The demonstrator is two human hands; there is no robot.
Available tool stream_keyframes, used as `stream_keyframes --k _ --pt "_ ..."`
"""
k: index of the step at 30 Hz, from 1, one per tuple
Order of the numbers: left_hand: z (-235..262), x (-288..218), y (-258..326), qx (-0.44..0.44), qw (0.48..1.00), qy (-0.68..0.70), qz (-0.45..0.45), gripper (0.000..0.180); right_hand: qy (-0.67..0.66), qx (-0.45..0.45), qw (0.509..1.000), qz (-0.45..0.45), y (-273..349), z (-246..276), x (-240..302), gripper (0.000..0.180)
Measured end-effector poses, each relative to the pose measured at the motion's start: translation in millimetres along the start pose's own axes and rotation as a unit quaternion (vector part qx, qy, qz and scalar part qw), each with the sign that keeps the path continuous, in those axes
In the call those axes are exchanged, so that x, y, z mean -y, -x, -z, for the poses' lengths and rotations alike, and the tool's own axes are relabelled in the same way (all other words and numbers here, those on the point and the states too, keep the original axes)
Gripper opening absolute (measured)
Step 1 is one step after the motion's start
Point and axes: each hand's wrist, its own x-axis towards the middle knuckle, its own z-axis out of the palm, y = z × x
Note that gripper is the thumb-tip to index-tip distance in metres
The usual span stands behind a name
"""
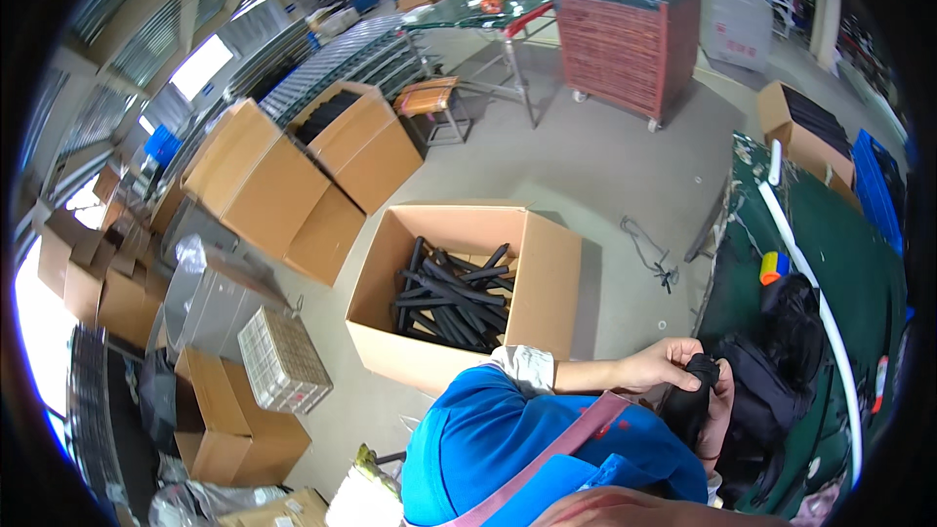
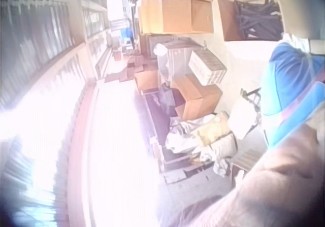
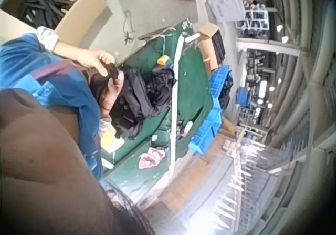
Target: The person repeatedly inserts white foam tubes into black fabric sleeves, trims the protruding ends with scissors, and places the finished pieces into a cardboard box. The process is repeated for multiple units.
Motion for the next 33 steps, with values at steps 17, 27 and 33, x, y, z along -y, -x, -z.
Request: stream_keyframes --k 17,27,33 --pt "-3 36 1 -0.166 0.861 -0.438 -0.198 0.008 0.18 -0.08 0.976 0.093 -13 68 -45 0.02" --pt "1 11 2 0.042 0.773 -0.587 -0.235 0.04 0.232 -0.057 0.961 0.141 28 40 -3 0.013" --pt "-27 44 -36 0.017 0.816 -0.498 -0.291 0.028 0.113 -0.056 0.955 0.269 41 47 15 0.006"
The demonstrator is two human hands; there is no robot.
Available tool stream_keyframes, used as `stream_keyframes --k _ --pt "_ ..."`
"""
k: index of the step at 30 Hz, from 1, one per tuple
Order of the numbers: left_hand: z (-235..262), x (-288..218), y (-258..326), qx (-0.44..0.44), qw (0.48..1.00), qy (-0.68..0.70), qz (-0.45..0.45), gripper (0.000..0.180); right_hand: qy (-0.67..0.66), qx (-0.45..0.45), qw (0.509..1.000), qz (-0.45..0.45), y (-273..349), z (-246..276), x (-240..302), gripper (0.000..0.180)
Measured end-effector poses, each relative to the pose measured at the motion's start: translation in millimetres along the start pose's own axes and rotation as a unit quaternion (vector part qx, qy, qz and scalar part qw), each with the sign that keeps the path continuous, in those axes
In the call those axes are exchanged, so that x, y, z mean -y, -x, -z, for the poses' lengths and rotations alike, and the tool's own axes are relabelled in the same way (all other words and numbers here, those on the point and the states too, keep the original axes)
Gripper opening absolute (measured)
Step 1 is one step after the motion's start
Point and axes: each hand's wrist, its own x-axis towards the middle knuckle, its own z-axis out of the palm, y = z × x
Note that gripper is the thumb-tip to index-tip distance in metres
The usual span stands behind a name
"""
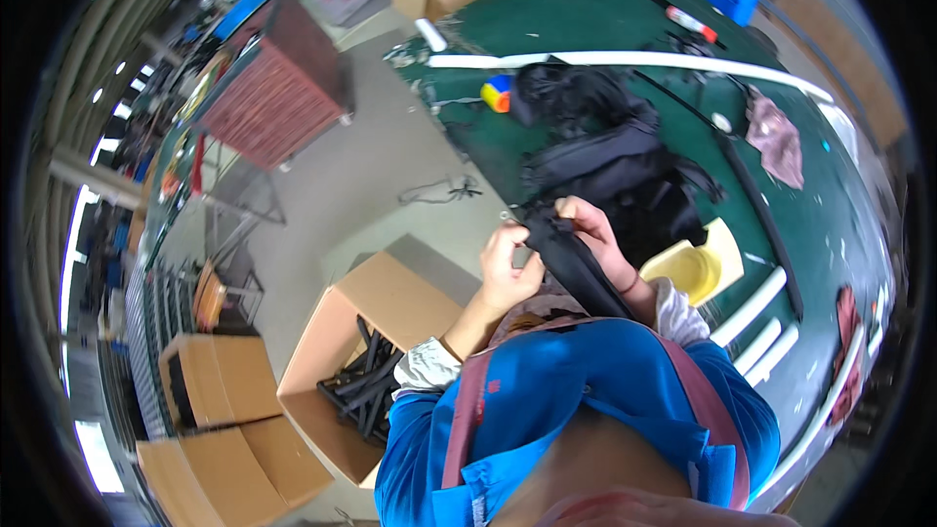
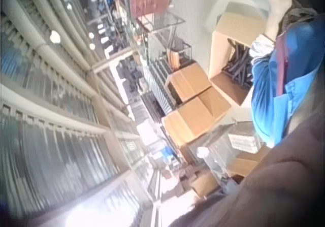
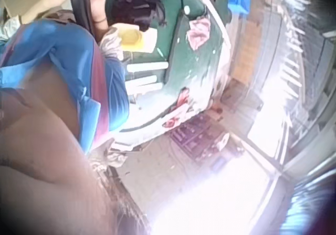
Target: The person repeatedly inserts white foam tubes into black fabric sleeves, trims the protruding ends with scissors, and places the finished pieces into a cardboard box. The process is repeated for multiple units.
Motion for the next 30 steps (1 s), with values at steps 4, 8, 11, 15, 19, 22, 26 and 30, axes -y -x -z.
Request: stream_keyframes --k 4,8,11,15,19,22,26,30 --pt "-28 -16 -9 0.002 0.963 0.248 0.108 0.024 0.015 -0.057 0.998 0.017 13 12 11 0.004" --pt "-22 -3 -19 0.029 0.968 0.227 0.106 0.022 -0.029 -0.041 0.999 0.0 8 2 42 0.019" --pt "-23 -8 -25 0.039 0.981 0.181 0.055 0.019 0.078 -0.058 0.995 -0.032 7 6 43 0.03" --pt "-3 2 -47 0.079 0.972 0.2 0.096 0.014 0.139 -0.071 0.987 0.03 -1 9 45 0.025" --pt "-13 8 -94 0.101 0.828 0.372 0.406 0.036 0.338 -0.057 0.934 0.1 -10 20 35 0.028" --pt "-19 29 -110 0.22 0.831 0.34 0.381 0.036 0.418 -0.067 0.898 0.123 -21 14 33 0.042" --pt "-34 52 -123 0.179 0.789 0.464 0.36 0.032 0.388 -0.163 0.907 -0.007 -15 31 29 0.072" --pt "-53 109 -159 0.101 0.699 0.508 0.493 0.028 -0.069 -0.075 0.941 -0.323 -6 25 35 0.051"
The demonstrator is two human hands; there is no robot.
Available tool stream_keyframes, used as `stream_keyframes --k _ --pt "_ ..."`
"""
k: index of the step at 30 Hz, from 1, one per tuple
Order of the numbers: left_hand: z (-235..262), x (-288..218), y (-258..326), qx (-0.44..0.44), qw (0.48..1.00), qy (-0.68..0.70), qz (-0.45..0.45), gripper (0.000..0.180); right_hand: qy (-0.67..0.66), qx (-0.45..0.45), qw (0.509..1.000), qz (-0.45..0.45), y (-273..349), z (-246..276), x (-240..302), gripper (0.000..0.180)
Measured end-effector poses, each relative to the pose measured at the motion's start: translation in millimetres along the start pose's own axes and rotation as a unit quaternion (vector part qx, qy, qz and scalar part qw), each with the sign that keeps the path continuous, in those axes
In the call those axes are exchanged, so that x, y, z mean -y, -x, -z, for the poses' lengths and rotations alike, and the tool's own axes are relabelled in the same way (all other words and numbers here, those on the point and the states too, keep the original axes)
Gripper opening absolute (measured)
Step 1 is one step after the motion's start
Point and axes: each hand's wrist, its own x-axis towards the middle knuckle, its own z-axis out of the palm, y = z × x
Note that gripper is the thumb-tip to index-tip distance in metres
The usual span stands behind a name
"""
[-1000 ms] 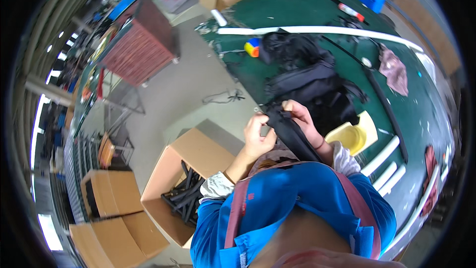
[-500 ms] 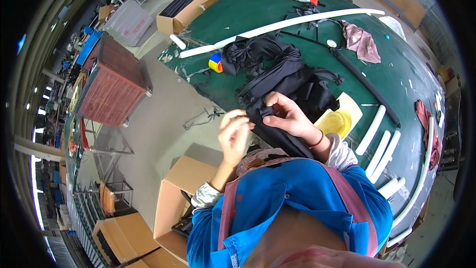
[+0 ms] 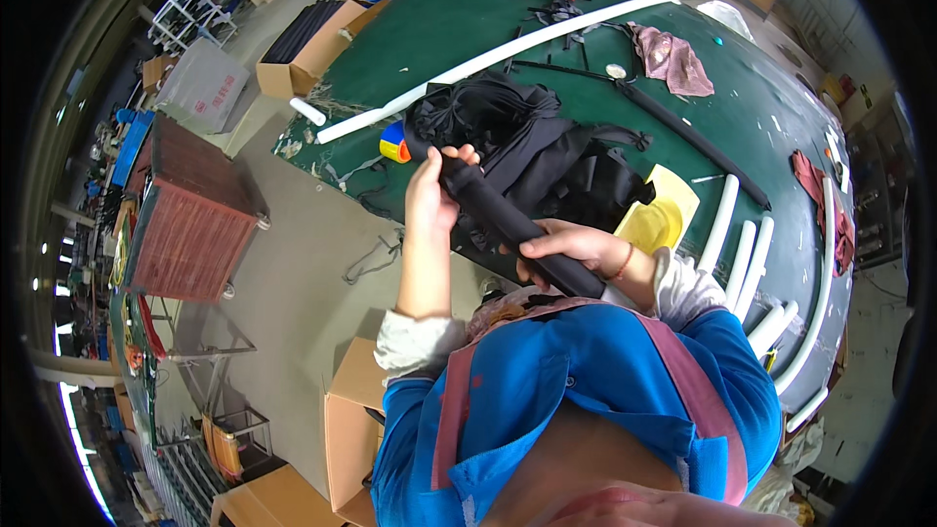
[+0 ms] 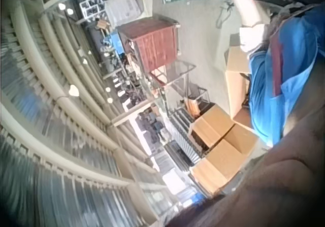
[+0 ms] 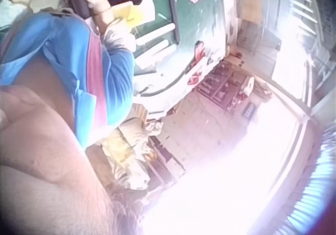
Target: The person repeatedly inserts white foam tubes into black fabric sleeves, trims the protruding ends with scissors, and places the finished pieces into a cardboard box. The process is repeated for multiple units.
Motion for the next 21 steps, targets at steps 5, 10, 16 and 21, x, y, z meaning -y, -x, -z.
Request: stream_keyframes --k 5,10,16,21 --pt "43 13 -68 -0.067 0.993 0.089 0.025 0.023 0.137 -0.179 0.974 0.013 -8 -15 -4 0.042" --pt "45 -7 -83 -0.171 0.975 0.14 -0.009 0.024 0.245 -0.214 0.945 -0.024 37 -17 -13 0.055" --pt "36 -11 -37 0.042 0.988 0.089 -0.119 0.051 0.111 -0.166 0.98 0.024 38 -5 -15 0.064" --pt "-11 36 19 0.031 0.998 0.026 -0.039 0.054 0.24 -0.21 0.946 0.059 8 -10 -11 0.064"
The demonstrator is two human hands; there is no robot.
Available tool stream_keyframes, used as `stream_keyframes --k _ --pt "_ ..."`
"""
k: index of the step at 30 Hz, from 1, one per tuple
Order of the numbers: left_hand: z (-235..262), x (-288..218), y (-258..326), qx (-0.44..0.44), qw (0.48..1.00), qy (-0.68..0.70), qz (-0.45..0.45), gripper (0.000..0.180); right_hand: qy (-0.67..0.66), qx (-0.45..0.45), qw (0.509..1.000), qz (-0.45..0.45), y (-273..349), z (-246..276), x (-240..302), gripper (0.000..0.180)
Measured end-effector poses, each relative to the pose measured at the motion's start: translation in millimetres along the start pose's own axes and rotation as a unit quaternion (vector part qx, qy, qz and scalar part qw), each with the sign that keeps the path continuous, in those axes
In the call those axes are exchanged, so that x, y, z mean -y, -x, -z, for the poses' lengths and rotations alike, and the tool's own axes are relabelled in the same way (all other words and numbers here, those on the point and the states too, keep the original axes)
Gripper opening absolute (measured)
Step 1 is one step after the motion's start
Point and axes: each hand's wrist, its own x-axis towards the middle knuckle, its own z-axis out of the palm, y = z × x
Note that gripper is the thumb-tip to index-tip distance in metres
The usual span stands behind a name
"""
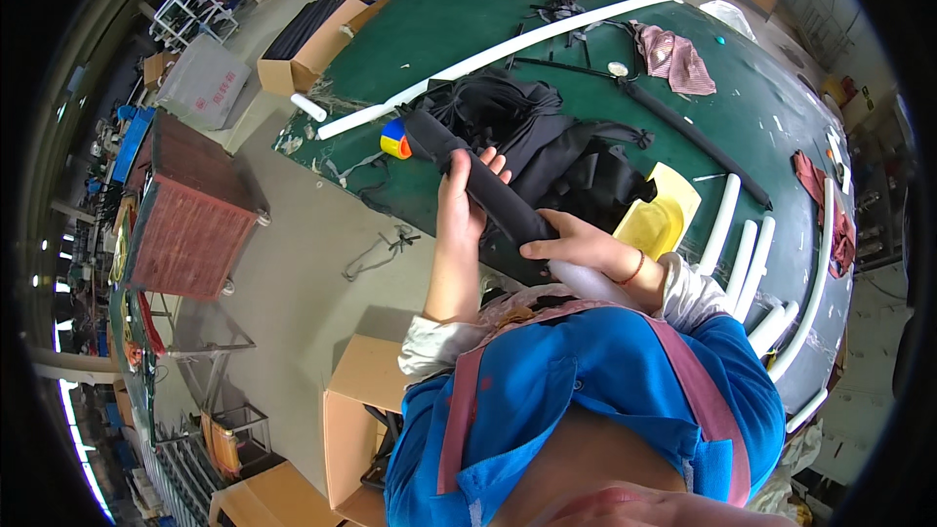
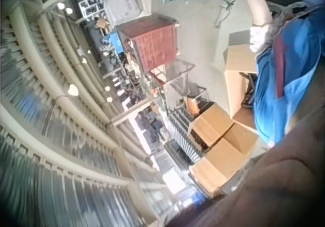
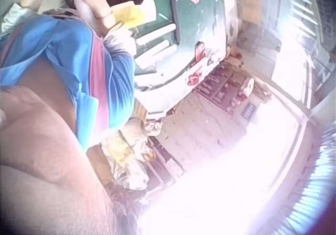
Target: The person repeatedly inserts white foam tubes into black fabric sleeves, trims the protruding ends with scissors, and places the finished pieces into a cardboard box. The process is repeated for multiple units.
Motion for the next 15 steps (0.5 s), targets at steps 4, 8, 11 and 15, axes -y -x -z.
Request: stream_keyframes --k 4,8,11,15 --pt "12 -36 -25 -0.133 0.99 -0.037 -0.034 0.019 0.072 0.007 0.997 -0.005 7 -10 13 0.063" --pt "27 -73 -41 -0.187 0.981 -0.003 -0.046 0.011 0.088 0.016 0.996 0.008 17 -12 14 0.06" --pt "44 -84 -50 -0.135 0.99 0.013 -0.028 0.01 0.065 0.021 0.997 0.021 19 -10 9 0.059" --pt "56 -92 -57 -0.16 0.985 0.034 -0.054 0.012 0.07 0.028 0.997 0.014 22 -8 11 0.058"
